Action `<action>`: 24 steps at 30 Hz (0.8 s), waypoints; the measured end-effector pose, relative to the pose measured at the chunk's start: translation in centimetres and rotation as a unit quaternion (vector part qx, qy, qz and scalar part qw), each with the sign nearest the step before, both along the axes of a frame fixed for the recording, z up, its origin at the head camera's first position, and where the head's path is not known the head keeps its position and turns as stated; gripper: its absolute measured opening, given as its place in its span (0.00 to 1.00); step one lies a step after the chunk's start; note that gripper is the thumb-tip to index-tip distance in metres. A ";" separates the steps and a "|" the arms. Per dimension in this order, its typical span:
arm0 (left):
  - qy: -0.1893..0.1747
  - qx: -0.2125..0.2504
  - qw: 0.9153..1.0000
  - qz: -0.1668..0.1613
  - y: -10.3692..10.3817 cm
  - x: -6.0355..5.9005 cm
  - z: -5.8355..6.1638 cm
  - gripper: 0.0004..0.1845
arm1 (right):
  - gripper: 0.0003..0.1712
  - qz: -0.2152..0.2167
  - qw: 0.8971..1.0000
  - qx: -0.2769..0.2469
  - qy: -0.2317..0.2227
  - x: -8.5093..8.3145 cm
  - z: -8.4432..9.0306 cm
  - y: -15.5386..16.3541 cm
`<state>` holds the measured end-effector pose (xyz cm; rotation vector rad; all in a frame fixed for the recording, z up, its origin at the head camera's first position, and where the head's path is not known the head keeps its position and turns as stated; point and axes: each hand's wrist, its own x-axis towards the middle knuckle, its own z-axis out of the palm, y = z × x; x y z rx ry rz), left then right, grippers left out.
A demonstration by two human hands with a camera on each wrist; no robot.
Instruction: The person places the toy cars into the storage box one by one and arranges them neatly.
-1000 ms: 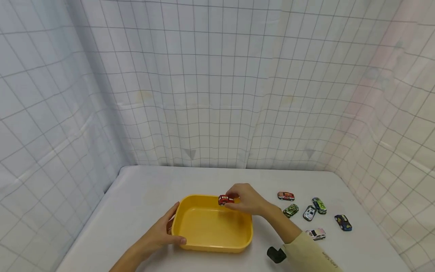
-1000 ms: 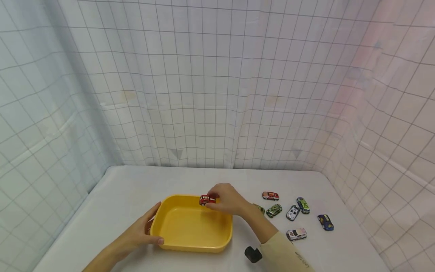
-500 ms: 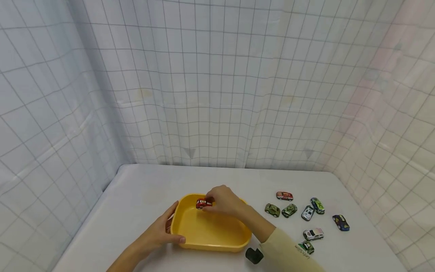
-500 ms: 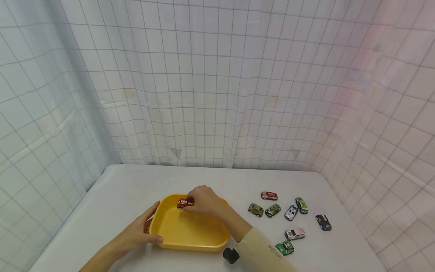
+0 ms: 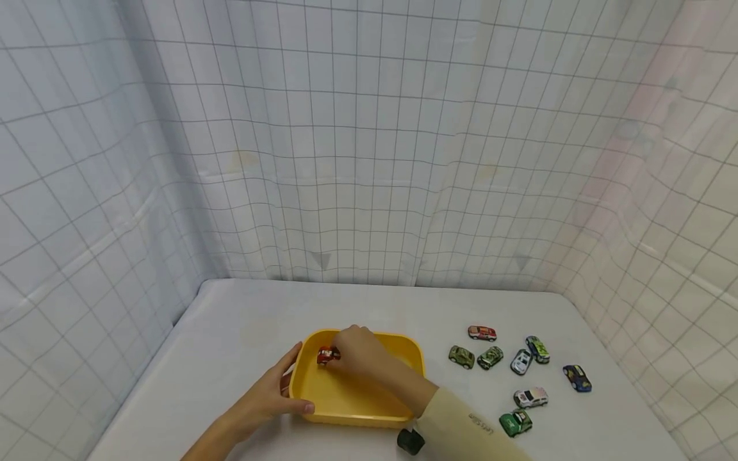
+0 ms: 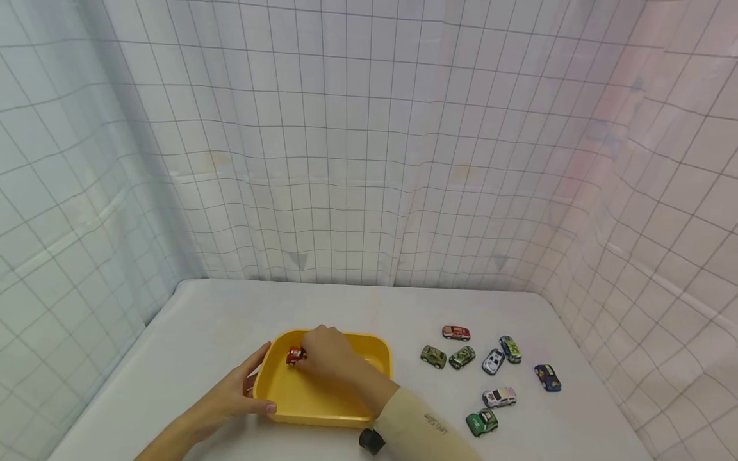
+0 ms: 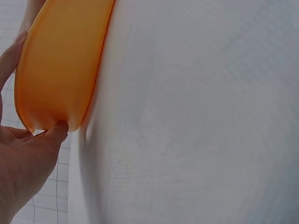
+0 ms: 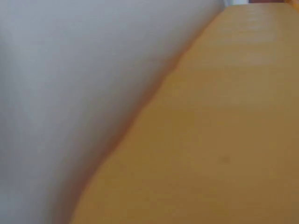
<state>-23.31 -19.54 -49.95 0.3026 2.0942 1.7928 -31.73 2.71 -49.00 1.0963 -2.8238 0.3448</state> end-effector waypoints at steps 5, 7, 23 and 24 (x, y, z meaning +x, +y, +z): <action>0.001 -0.002 1.000 -0.001 -0.1 -0.1 -0.2 0.63 | 0.16 -0.022 1.000 0.016 0.001 0.3 -1.2 -0.9; -0.001 0.000 1.000 -0.002 -0.2 -0.1 -0.3 0.63 | 0.17 -0.027 1.000 0.013 0.000 0.4 -1.5 -1.1; 0.005 0.007 1.000 -0.001 -0.2 0.1 -0.1 0.63 | 0.17 -0.022 0.999 -0.019 -0.026 0.6 -1.4 -0.8; 0.006 0.006 1.000 -0.001 -0.2 0.1 -0.2 0.63 | 0.16 -0.018 0.999 -0.026 -0.032 0.6 -1.4 -0.7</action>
